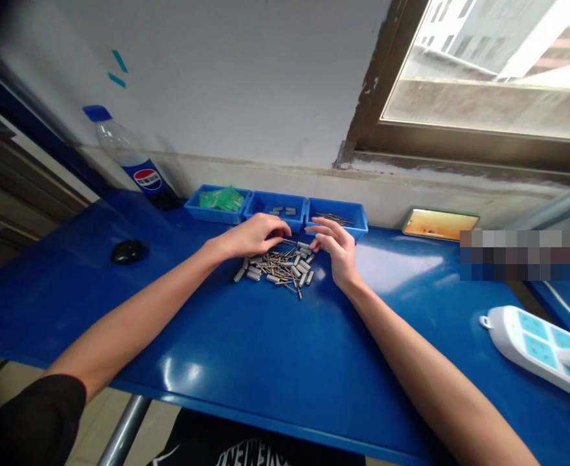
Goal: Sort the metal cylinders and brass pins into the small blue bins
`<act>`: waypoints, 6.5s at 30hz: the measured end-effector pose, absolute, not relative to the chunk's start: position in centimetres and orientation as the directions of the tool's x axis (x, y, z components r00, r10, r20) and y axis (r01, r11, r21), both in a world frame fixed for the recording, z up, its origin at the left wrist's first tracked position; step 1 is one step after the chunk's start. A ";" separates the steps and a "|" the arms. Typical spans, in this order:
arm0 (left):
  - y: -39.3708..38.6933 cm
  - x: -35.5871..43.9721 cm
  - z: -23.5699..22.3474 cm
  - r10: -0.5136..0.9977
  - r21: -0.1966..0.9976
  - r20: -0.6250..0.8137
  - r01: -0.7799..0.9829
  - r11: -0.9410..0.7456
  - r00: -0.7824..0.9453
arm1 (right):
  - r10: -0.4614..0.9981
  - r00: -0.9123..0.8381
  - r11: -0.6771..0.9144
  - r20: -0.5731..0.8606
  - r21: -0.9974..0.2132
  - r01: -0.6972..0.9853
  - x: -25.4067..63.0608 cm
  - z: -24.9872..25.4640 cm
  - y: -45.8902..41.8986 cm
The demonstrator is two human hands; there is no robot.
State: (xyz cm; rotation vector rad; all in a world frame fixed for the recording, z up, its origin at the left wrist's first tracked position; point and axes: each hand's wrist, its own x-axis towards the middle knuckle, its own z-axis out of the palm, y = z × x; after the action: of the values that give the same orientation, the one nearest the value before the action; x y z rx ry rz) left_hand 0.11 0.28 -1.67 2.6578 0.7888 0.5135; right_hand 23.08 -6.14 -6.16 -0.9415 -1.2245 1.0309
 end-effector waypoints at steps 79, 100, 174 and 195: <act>0.0 0.3 -2.2 0.644 0.411 0.273 0.518 -0.750 0.715 | 0.961 0.131 0.264 0.243 -0.947 -0.183 23.0 -6.2 -5.9; 0.2 0.4 -2.9 0.525 0.340 0.165 0.451 -0.825 0.835 | 0.965 0.106 0.255 0.241 -0.955 -0.152 23.2 -6.4 -5.8; -0.1 0.2 -2.2 0.552 0.277 0.139 0.503 -0.819 0.822 | 0.969 0.062 0.248 0.240 -0.948 -0.200 23.2 -6.0 -5.9; -0.9 1.2 -2.1 0.759 0.822 0.305 0.244 -0.515 0.575 | 0.960 -0.118 0.242 0.254 -0.964 -0.108 23.1 -6.6 -5.9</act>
State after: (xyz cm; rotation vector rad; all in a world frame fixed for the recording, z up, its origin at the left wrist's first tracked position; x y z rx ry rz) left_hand 1.24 -0.86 -2.08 2.0468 0.7984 0.8639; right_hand 23.11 -5.88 -6.57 -0.8905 -1.3435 1.1555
